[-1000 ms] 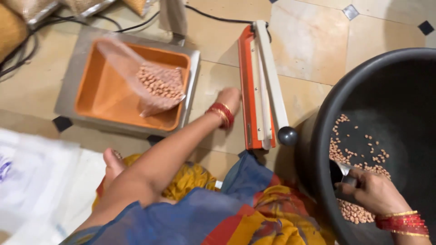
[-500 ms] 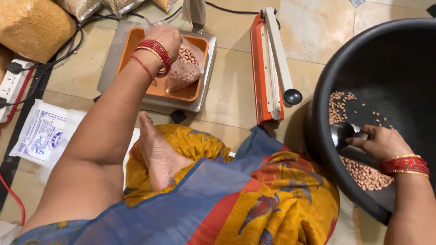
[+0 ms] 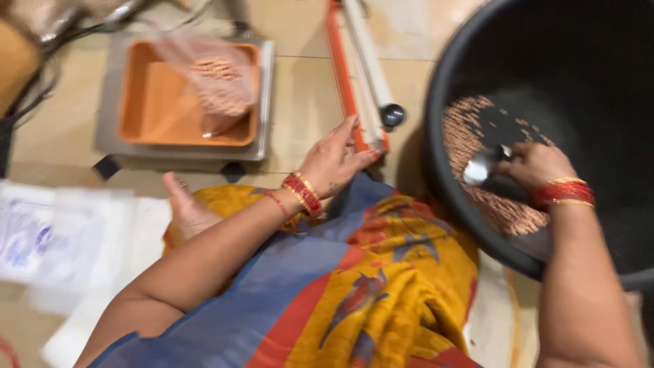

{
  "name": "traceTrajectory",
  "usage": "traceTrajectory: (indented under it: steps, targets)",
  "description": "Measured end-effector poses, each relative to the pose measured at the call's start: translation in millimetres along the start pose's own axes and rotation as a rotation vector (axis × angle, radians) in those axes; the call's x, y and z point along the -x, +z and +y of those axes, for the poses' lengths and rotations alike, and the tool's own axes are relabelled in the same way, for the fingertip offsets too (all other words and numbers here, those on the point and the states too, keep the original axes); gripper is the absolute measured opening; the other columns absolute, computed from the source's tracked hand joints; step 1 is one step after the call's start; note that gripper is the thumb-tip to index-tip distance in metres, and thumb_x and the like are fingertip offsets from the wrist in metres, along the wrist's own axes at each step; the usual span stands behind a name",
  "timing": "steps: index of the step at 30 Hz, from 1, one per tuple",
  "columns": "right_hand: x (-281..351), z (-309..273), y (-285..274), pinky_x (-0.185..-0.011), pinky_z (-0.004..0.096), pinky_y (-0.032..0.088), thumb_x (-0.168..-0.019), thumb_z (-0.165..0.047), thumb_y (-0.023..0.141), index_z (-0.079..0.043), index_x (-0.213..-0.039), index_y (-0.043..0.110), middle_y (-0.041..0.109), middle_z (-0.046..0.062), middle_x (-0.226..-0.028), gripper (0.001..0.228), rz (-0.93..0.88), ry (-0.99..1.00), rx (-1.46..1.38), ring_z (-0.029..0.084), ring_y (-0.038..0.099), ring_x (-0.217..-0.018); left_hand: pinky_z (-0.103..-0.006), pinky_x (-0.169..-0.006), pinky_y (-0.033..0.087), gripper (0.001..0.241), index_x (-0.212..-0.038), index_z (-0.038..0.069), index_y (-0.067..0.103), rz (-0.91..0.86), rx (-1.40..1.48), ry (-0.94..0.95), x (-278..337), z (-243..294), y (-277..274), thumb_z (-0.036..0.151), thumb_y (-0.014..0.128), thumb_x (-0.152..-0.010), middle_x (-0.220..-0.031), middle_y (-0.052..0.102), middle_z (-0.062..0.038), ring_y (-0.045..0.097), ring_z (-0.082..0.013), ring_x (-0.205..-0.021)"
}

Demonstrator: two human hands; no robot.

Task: Packing peanuts into plastic bags, weighing them on a digital scale, and sealing the bags using a heat sealer.

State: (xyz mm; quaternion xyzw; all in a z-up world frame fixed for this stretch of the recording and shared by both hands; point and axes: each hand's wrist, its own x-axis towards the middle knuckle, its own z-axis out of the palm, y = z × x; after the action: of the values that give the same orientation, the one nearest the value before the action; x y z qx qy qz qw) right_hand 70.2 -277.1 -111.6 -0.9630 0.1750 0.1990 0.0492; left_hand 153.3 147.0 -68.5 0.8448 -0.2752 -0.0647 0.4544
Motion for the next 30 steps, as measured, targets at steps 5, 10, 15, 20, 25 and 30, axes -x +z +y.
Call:
traceTrajectory:
  steps: [5, 10, 15, 20, 25, 30]
  targets:
    - [37.6, 16.4, 29.2, -0.092, 0.050, 0.053, -0.081, -0.046, 0.079, -0.014, -0.118, 0.077, 0.075, 0.024, -0.105, 0.049, 0.254, 0.204, -0.070, 0.043, 0.070, -0.100, -0.0475, -0.109, 0.046, 0.110, -0.152, -0.011, 0.024, 0.016, 0.142, 0.042, -61.2, 22.9, 97.9, 0.058, 0.081, -0.088, -0.152, 0.037, -0.037, 0.047, -0.0459, -0.140]
    - [68.3, 50.0, 100.2, -0.090, 0.053, 0.050, -0.081, -0.034, 0.076, -0.016, -0.106, 0.080, 0.075, 0.021, -0.093, 0.031, 0.499, 0.377, 0.074, 0.040, 0.071, -0.089, -0.0492, -0.109, 0.044, 0.117, -0.156, -0.007, 0.012, -0.054, 0.120, 0.048, -55.5, 100.7, 144.0, 0.041, 0.083, -0.076, -0.148, 0.040, -0.038, 0.049, -0.0504, -0.133]
    - [105.6, 70.2, 153.6, -0.086, 0.052, 0.048, -0.072, -0.030, 0.076, -0.014, -0.089, 0.080, 0.075, 0.014, -0.086, 0.024, 0.685, 0.422, 0.255, 0.033, 0.071, -0.085, -0.0486, -0.106, 0.048, 0.103, -0.160, 0.004, 0.014, -0.273, 0.185, -0.038, -3.9, 156.1, 146.3, 0.018, 0.072, -0.076, -0.144, 0.050, -0.033, 0.057, -0.0498, -0.126]
    - [122.8, 77.9, 167.3, -0.073, 0.048, 0.052, -0.077, -0.021, 0.074, -0.012, -0.096, 0.080, 0.074, 0.016, -0.087, 0.022, 0.804, 0.357, -0.262, 0.034, 0.071, -0.075, -0.0476, -0.109, 0.047, 0.092, -0.154, 0.004, 0.020, -0.233, 0.283, 0.272, 44.3, 175.7, 155.5, 0.005, 0.068, -0.077, -0.158, 0.038, -0.031, 0.051, -0.0511, -0.134]
    - [94.6, 92.3, 207.5, -0.065, 0.039, 0.054, -0.080, -0.009, 0.065, -0.009, -0.090, 0.077, 0.073, 0.015, -0.082, 0.015, 0.855, 0.359, -0.844, 0.027, 0.070, -0.070, -0.0470, -0.109, 0.048, 0.089, -0.155, 0.007, 0.021, -0.251, 0.316, 0.252, 54.2, 183.9, 151.6, 0.003, 0.065, -0.078, -0.162, 0.036, -0.028, 0.051, -0.0508, -0.135]
    - [84.3, 51.9, 156.2, -0.055, 0.031, 0.048, -0.079, 0.002, 0.060, -0.003, -0.070, 0.065, 0.065, 0.007, -0.072, 0.011, 0.806, 0.228, -1.598, 0.016, 0.059, -0.060, -0.0492, -0.106, 0.048, 0.089, -0.156, 0.009, 0.016, -0.244, 0.353, 0.146, 37.8, 171.8, 151.8, 0.006, 0.064, -0.081, -0.156, 0.040, -0.032, 0.055, -0.0512, -0.128]
